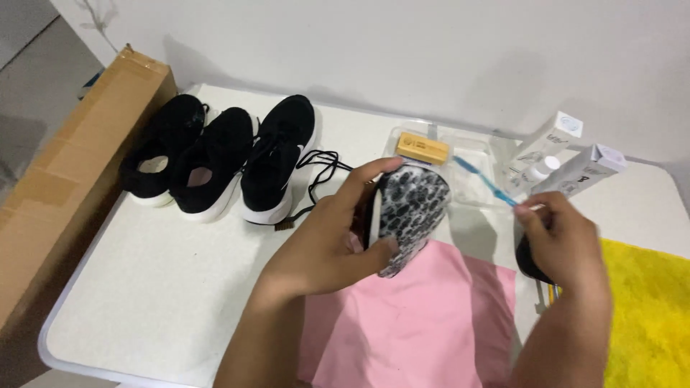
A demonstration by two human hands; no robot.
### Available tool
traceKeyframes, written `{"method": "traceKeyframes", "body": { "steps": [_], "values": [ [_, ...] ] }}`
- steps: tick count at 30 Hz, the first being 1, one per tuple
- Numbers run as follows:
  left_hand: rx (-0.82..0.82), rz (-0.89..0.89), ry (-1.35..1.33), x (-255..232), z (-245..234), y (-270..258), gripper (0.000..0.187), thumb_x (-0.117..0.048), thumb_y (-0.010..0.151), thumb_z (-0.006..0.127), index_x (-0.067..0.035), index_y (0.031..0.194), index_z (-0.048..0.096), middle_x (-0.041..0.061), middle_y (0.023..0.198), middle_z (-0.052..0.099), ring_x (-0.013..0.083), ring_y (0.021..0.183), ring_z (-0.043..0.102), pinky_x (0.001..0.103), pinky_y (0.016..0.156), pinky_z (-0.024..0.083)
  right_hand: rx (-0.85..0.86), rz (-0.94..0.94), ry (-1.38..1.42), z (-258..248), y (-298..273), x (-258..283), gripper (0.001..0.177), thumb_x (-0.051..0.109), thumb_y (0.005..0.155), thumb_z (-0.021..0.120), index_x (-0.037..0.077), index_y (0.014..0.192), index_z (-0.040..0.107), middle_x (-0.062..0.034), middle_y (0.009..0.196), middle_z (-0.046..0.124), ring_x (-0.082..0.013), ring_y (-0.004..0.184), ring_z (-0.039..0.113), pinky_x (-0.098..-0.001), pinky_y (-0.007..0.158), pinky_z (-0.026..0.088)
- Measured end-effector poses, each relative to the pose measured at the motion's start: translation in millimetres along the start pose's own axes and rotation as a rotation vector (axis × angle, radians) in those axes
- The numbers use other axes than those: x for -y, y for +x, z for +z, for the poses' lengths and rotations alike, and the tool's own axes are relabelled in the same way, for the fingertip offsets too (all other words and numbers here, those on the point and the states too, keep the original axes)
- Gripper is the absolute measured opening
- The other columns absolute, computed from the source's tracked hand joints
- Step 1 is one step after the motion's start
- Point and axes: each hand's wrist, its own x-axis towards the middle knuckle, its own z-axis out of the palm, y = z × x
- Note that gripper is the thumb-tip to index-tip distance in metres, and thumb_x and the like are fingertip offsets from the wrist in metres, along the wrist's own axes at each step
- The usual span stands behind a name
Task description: Cleaning the midsole of a sneaker using a toothbrush and a cloth.
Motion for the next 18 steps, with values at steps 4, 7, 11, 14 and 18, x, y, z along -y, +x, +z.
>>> {"method": "traceKeyframes", "body": {
  "steps": [4,7,11,14,18],
  "values": [
    [-0.031,-0.009,0.037,0,-1,0,0.075,-0.016,0.083,0.064,-0.023,0.152,0.035,0.001,0.098,0.071,0.0110,0.061,0.055,0.027,0.063,0.049,-0.006,-0.155,0.009,48,25,-13,0.018,0.028,0.098,0.066,0.017,0.112,0.072,-0.0163,0.104,0.076,-0.0363,0.098,0.070,-0.0443,0.087,0.049],
    [-0.040,-0.049,0.009,0,-2,1,0.077,-0.017,0.082,0.065,-0.024,0.153,0.036,0.001,0.101,0.069,0.0106,0.066,0.056,0.026,0.062,0.049,-0.119,-0.462,-0.025,86,42,-23,0.017,0.018,0.093,0.069,0.013,0.110,0.071,-0.0098,0.106,0.077,-0.0345,0.097,0.071,-0.0435,0.086,0.050],
    [-0.029,-0.010,0.030,0,-1,2,0.077,-0.018,0.082,0.065,-0.023,0.152,0.034,0.002,0.105,0.072,0.0120,0.071,0.062,0.027,0.067,0.051,-0.135,-0.452,-0.015,107,45,-12,0.014,0.016,0.096,0.066,0.013,0.107,0.074,-0.0070,0.100,0.075,-0.0296,0.085,0.068,-0.0438,0.078,0.052],
    [-0.017,0.010,0.026,4,0,1,0.076,-0.020,0.082,0.064,-0.024,0.152,0.034,0.004,0.110,0.071,0.0147,0.083,0.067,0.029,0.076,0.054,-0.143,-0.483,0.066,108,41,-7,0.015,0.017,0.097,0.068,0.009,0.109,0.074,-0.0100,0.106,0.071,-0.0268,0.079,0.070,-0.0401,0.077,0.055],
    [-0.016,0.013,-0.025,6,-1,2,0.076,-0.019,0.083,0.064,-0.024,0.152,0.034,0.007,0.120,0.067,0.0148,0.089,0.068,0.028,0.078,0.054,-0.070,-0.491,0.018,90,30,2,0.028,0.027,0.096,0.068,0.010,0.118,0.070,-0.0115,0.120,0.067,-0.0286,0.110,0.066,-0.0445,0.090,0.050]
  ]
}}
